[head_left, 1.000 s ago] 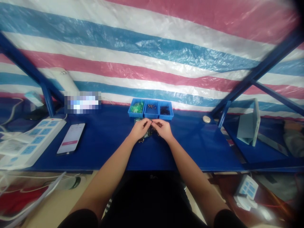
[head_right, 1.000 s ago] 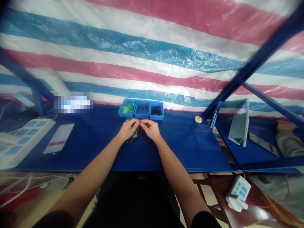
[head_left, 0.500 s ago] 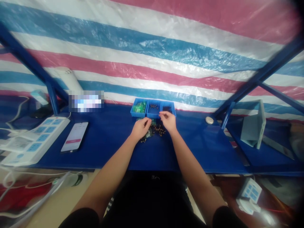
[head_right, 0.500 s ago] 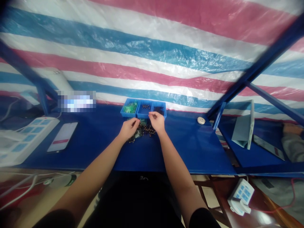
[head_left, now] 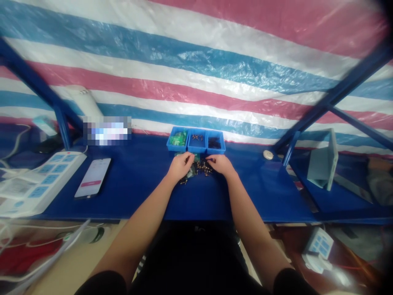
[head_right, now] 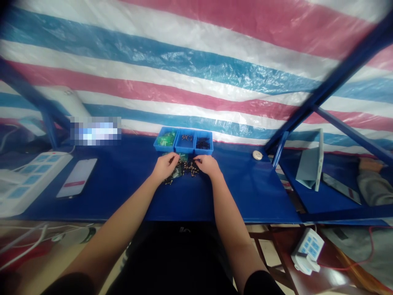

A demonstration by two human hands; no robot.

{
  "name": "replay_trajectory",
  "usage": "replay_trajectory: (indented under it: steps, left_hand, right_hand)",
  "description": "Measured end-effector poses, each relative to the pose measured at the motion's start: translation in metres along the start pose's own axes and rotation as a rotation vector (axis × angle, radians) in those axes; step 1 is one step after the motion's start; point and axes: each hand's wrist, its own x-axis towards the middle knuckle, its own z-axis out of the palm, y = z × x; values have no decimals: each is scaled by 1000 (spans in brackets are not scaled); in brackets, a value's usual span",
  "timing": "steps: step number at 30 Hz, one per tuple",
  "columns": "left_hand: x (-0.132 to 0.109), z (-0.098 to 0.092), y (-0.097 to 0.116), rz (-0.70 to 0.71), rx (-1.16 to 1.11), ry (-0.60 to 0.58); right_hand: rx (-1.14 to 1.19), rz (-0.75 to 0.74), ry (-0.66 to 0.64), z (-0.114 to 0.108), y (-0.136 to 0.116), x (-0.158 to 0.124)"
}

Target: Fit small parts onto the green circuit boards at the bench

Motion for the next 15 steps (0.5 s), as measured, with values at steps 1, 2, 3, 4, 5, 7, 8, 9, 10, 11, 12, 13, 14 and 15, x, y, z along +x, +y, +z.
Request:
replay_trajectory:
  steps: [1,2,3,4,5,7,8,9,10,11,12,13,14,15]
  left_hand:
    - [0,0,0,2,1,-2]
    - [0,0,0,6,2,-3]
    - [0,0,0,10,2,-2]
    - [0,0,1,13,2,-2]
    - [0,-1,1,15,1,-2]
    - [0,-1,2,20,-6,-3]
    - [0,-1,3,27,-15,-4]
    - [0,-1,4,39,-29,-6]
    - [0,-1,5,54,-49,-11]
    - [-1,-1,5,70,-71,-17]
    - [-1,-1,6,84,-93,-25]
    - [-1,0,6,95,-111,-33]
    - [-1,0,6,101,-123,-38]
    - [-1,0,6,105,-129,-38]
  right_hand:
    - [-1,1,1,1,1,0]
    - [4,-2,9,1,1,0]
    - [16,-12,21,2,2,0]
    - [35,-28,37,2,2,0]
    - [64,-45,57,3,1,0]
    - [165,-86,111,4,-5,0]
    - [234,-107,147,4,-10,-1]
    - [310,-131,188,5,-16,-1]
    - [377,-162,233,6,-24,-2]
    - [431,-178,274,8,-32,-3]
    - [485,-178,300,10,-41,-4]
    - [539,-170,305,12,-49,-6]
    - [594,-149,304,14,-55,-7]
    - [646,-121,290,16,-60,-8]
